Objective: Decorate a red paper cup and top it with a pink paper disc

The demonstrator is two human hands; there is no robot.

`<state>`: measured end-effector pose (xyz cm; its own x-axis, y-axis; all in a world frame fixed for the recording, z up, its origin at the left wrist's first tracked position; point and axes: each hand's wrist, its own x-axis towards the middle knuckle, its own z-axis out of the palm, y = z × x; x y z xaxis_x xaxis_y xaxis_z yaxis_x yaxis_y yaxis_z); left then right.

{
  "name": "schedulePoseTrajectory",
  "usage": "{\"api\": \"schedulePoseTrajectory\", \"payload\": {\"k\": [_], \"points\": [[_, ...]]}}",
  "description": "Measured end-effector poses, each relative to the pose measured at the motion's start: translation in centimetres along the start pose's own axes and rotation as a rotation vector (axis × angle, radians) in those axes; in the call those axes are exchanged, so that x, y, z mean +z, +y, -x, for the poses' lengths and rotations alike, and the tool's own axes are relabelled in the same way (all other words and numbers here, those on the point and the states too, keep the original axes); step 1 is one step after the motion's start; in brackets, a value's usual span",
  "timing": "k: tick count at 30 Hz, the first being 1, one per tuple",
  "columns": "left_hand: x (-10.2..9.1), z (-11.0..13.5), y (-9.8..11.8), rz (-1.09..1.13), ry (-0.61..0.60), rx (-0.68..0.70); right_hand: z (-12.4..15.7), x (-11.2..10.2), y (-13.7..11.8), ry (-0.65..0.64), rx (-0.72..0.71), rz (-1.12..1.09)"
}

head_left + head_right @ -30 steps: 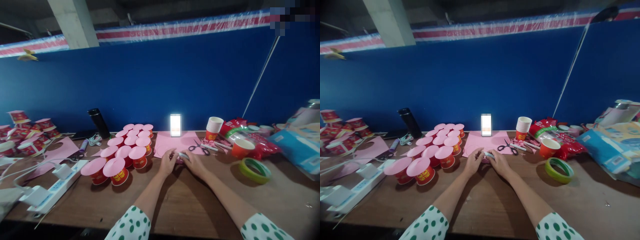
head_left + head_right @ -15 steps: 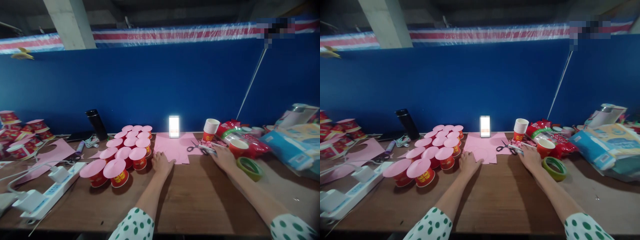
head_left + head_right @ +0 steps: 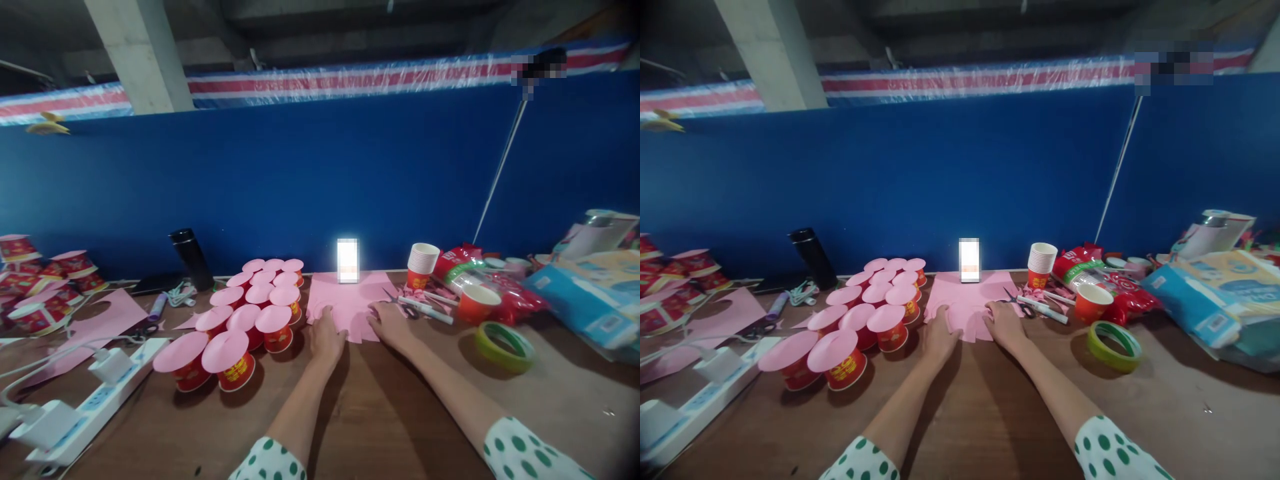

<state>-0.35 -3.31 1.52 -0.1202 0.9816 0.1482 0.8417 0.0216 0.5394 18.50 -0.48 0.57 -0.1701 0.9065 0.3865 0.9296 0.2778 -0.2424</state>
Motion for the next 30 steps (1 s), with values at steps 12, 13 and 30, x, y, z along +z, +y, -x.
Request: {"api": "schedulePoseTrajectory", "payload": {"k": [12,13,30], "points": [[1.8,-1.3,-0.9,0.355,0.134,0.013,0.3,-0.2,1.1,0.042,0.151,0.068],[1.9,-1.3,-1.0,0.367,0.143,0.008,0.3,-0.4,1.1,0.055,0.163,0.079],[2.1,-0.9,-0.8,0.506,0.161,0.072,0.9,-2.0,0.6,-0.018,0.370,0.284]]}}
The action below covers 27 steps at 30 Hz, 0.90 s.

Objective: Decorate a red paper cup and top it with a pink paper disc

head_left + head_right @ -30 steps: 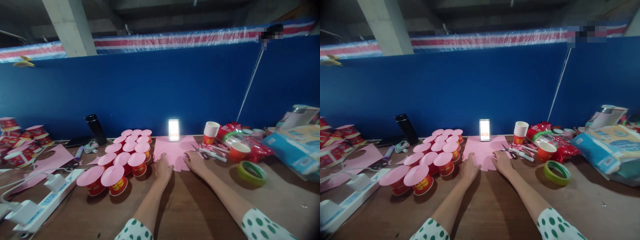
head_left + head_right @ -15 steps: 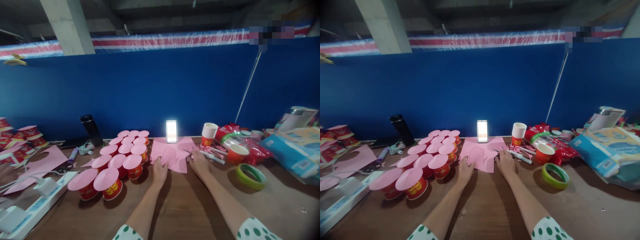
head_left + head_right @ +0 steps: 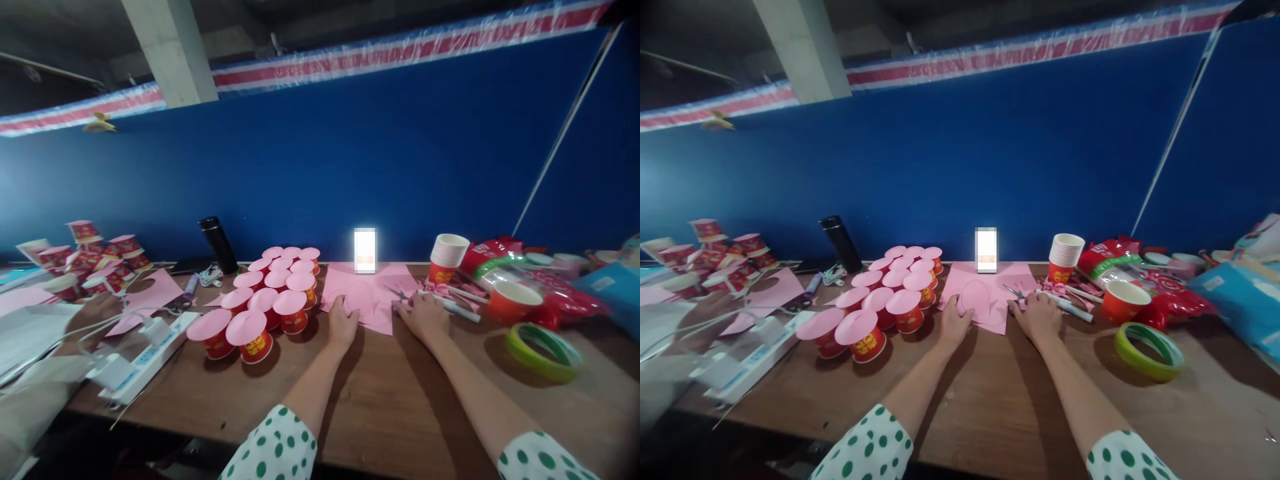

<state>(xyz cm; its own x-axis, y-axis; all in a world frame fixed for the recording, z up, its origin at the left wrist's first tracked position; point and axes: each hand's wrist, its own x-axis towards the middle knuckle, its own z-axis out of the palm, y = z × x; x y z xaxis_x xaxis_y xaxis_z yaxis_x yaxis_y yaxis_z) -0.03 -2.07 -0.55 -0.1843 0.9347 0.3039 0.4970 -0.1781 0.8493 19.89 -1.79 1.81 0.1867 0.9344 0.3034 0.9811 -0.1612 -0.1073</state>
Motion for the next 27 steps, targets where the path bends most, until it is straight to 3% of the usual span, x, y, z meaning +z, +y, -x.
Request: {"api": "schedulePoseTrajectory", "payload": {"k": [9,13,19,24,27], "points": [[-0.1,0.2,0.3,0.044,0.004,-0.012,-0.4,0.2,0.8,-0.076,-0.039,-0.029],[-0.2,0.1,0.4,0.078,0.042,-0.030,-0.7,0.6,1.1,-0.040,-0.021,-0.116],[-0.7,-0.3,0.9,0.145,0.099,-0.106,-1.9,2.1,1.5,0.092,0.086,-0.705],[-0.8,-0.3,1.5,0.460,0.031,-0.133,-1.6,3.0,0.6,-0.029,0.218,-1.196],[-0.4,-0.4,1.4,0.621,0.019,-0.188,-1.3,2.7,-0.1,-0.019,0.322,-1.440]]}}
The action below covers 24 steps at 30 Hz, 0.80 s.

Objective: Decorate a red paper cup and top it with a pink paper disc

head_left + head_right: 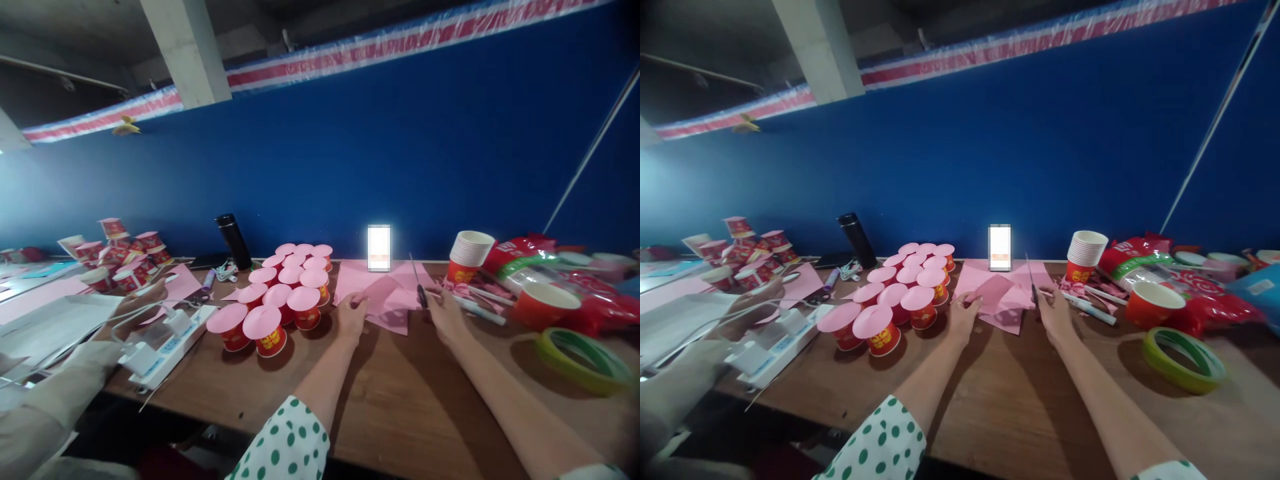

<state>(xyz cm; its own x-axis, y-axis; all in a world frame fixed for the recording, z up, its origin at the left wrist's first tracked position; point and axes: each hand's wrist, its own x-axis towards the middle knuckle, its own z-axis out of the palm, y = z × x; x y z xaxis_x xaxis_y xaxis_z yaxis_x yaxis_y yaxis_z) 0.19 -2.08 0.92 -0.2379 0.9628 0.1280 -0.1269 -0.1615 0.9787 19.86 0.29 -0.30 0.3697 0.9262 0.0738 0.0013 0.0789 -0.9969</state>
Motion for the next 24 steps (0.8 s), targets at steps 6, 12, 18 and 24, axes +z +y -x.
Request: {"api": "schedulePoseTrajectory", "payload": {"k": [6,12,18,24], "points": [[0.1,-0.8,-1.5,0.230,0.077,-0.139,1.0,0.4,-1.6,-0.219,0.123,-0.331],[-0.1,-1.0,-2.0,0.142,0.085,-0.171,2.0,0.8,-2.1,-0.239,0.109,-0.356],[-0.1,-0.5,-0.9,0.182,0.103,-0.175,3.2,1.1,-2.4,-0.305,0.141,-0.266],[0.2,-0.2,-0.6,0.261,0.070,-0.262,3.6,1.6,-2.4,-0.327,0.025,-0.137]]}}
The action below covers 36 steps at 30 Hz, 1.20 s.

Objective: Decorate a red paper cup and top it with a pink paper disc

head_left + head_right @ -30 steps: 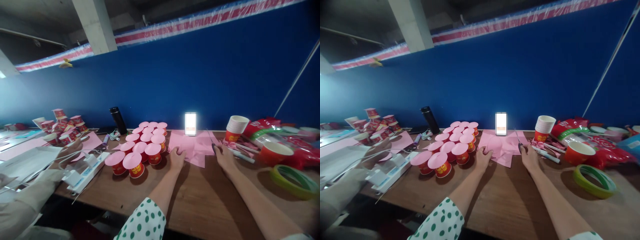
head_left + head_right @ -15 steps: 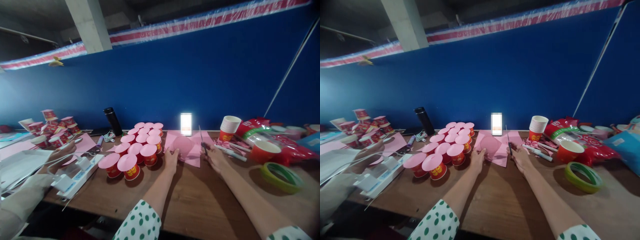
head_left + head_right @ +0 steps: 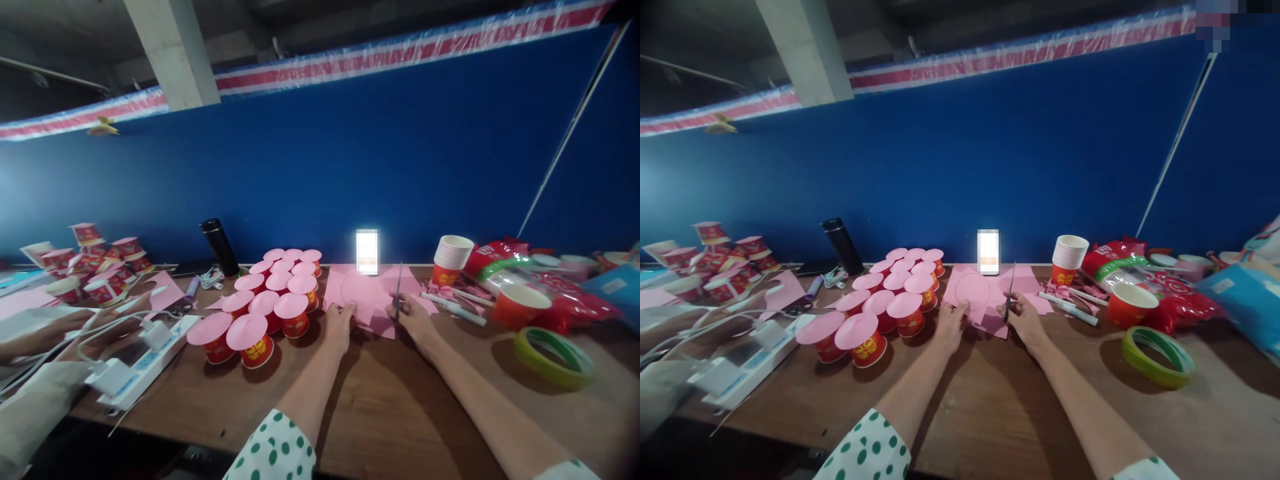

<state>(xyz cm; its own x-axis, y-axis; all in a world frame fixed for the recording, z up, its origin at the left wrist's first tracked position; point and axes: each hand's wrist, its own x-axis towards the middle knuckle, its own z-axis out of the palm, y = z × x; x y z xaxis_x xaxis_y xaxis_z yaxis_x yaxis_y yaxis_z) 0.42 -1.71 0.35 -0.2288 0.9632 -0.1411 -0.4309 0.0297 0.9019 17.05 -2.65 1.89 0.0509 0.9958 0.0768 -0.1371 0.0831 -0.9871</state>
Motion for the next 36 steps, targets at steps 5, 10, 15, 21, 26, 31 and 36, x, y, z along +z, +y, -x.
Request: {"api": "schedulePoseTrajectory", "payload": {"k": [5,10,15,21,26,31,36], "points": [[0.4,0.3,-0.8,-0.069,-0.130,-0.015,-0.2,0.2,0.2,0.077,0.030,-0.065],[0.5,0.7,-0.8,-0.155,-0.175,0.000,-0.5,-0.2,0.5,0.090,0.067,-0.171],[0.6,1.3,-0.2,-0.307,-0.171,-0.001,-0.4,-0.2,0.5,0.098,0.094,-0.161],[0.7,1.8,0.0,-0.509,-0.147,0.058,-0.5,0.0,1.0,0.101,0.074,-0.161],[0.7,2.1,0.1,-0.482,-0.215,0.104,-0.7,-0.2,1.1,0.124,0.054,-0.134],[0.6,1.7,-0.4,-0.490,-0.216,0.075,-0.5,-0.1,0.9,0.117,0.039,-0.127],[0.4,1.2,-0.6,-0.372,-0.170,0.083,-0.3,0.2,0.8,0.100,-0.047,-0.015]]}}
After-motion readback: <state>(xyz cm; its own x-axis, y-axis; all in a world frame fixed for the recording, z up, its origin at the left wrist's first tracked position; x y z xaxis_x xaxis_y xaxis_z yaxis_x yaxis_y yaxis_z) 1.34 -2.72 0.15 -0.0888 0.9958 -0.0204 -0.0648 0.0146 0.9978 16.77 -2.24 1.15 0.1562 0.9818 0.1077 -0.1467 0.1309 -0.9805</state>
